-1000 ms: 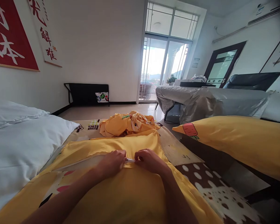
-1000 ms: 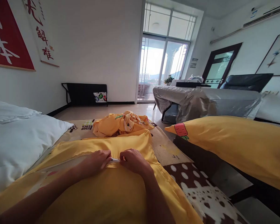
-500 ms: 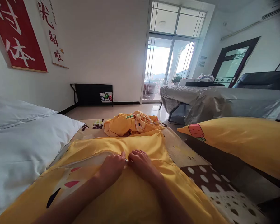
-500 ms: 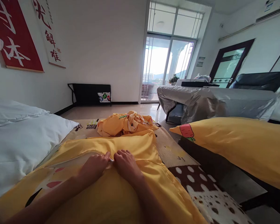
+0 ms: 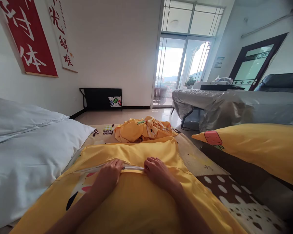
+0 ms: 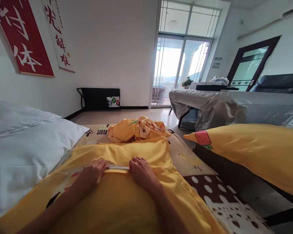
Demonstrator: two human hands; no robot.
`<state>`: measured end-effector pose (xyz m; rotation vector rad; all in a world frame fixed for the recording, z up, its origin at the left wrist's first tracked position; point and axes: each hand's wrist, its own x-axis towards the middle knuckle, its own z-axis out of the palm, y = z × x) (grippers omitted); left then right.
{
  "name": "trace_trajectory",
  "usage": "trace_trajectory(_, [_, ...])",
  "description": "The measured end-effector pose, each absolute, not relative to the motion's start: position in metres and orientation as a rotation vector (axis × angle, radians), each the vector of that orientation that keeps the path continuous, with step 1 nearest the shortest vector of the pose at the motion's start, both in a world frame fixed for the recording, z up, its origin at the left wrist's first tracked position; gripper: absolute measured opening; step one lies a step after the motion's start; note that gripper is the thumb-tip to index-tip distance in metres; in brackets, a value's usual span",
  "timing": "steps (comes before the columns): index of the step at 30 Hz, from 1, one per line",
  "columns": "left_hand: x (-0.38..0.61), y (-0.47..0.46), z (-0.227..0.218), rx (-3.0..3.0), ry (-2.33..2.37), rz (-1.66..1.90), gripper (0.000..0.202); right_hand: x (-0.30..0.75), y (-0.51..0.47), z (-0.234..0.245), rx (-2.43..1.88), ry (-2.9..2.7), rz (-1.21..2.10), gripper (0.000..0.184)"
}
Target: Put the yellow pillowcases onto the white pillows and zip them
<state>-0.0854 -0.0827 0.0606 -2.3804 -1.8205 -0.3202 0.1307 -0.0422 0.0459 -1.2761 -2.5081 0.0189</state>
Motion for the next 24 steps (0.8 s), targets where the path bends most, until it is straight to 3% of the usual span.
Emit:
trace_trajectory(7, [-0.089,-0.087,0.052,-2.268,-1.713,-0.278,0.029,0.104,-0.061,0.064,-1.309,-2.402,0.065,0.023])
trace_trajectory(13, [-0.092,-0.081,0.033,-2.229,-1.582,-0.424,0.021,0.062,-0.066,0.095,-1.375,-2.583,0.139,0.015])
trace_trajectory(24, [-0.095,-0.085,0.01,-2.069,-1.407,-0.732,0.015,0.052,-0.057,0.064,-1.451,-2.426,0.325,0.019])
